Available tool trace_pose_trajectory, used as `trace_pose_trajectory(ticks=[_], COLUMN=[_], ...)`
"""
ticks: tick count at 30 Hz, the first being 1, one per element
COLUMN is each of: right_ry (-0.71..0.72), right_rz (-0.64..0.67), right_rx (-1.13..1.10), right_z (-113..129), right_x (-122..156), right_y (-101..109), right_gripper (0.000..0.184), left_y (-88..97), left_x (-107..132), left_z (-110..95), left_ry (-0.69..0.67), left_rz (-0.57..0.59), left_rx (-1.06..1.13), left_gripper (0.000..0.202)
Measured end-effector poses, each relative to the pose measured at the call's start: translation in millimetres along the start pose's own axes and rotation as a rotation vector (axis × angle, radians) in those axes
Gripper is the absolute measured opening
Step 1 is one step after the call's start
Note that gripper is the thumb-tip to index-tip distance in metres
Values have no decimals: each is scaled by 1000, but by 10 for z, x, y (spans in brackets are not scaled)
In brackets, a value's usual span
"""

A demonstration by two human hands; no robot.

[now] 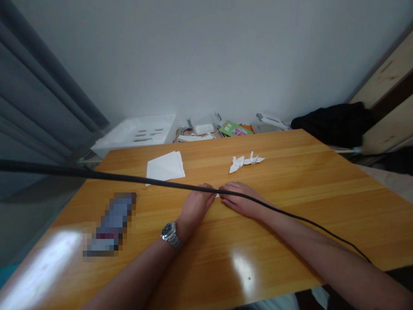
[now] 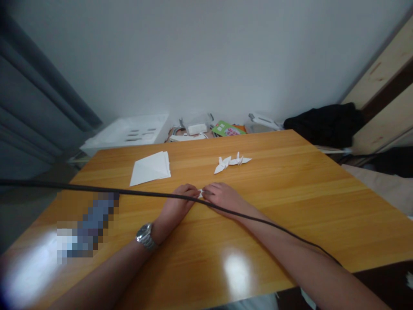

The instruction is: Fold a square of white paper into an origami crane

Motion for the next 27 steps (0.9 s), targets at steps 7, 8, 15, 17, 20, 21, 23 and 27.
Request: trace_pose_trajectory(ticks=[7, 8, 15, 17, 20, 21, 23, 27], right_ry=[-30, -33, -43, -48, -60, -61, -61, -44], right_rz=[84, 91, 75, 66, 49, 48, 52, 24], right_rx=[46, 52, 8, -2, -20, -26, -39, -103], right_z=[59, 61, 15, 5, -4, -9, -26, -72], right_x=[15, 20, 114, 149, 205, 225, 264, 322], right_y=[6, 1, -35, -44, -59, -68, -88, -87], right_gripper=[22, 22, 30, 33, 39, 41, 44, 47], left_y=[-45, -50, 0, 29, 79, 93, 110, 126], left_x=[207, 225, 283, 308, 355, 372, 404, 458], left_z=[-100, -105, -89, -69, -35, -21, 18, 98], left_ry=[-208, -213, -239, -249, -265, -269, -266, -261], left_rz=[67, 75, 116, 134, 138, 138, 143, 153], left_rx=[-189, -209, -277, -269, -243, -239, -237, -220], left_gripper=[33, 34, 37, 38, 39, 39, 41, 42])
Point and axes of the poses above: each hand's wrist, its own x-axis away from the middle knuckle, its own y-axis out of the back of the hand, z = x × y, the point moved 5 cm from there along -x, towards the middle knuckle, and after that the axes turned 2 degrees about x, right-handed, at the moved point
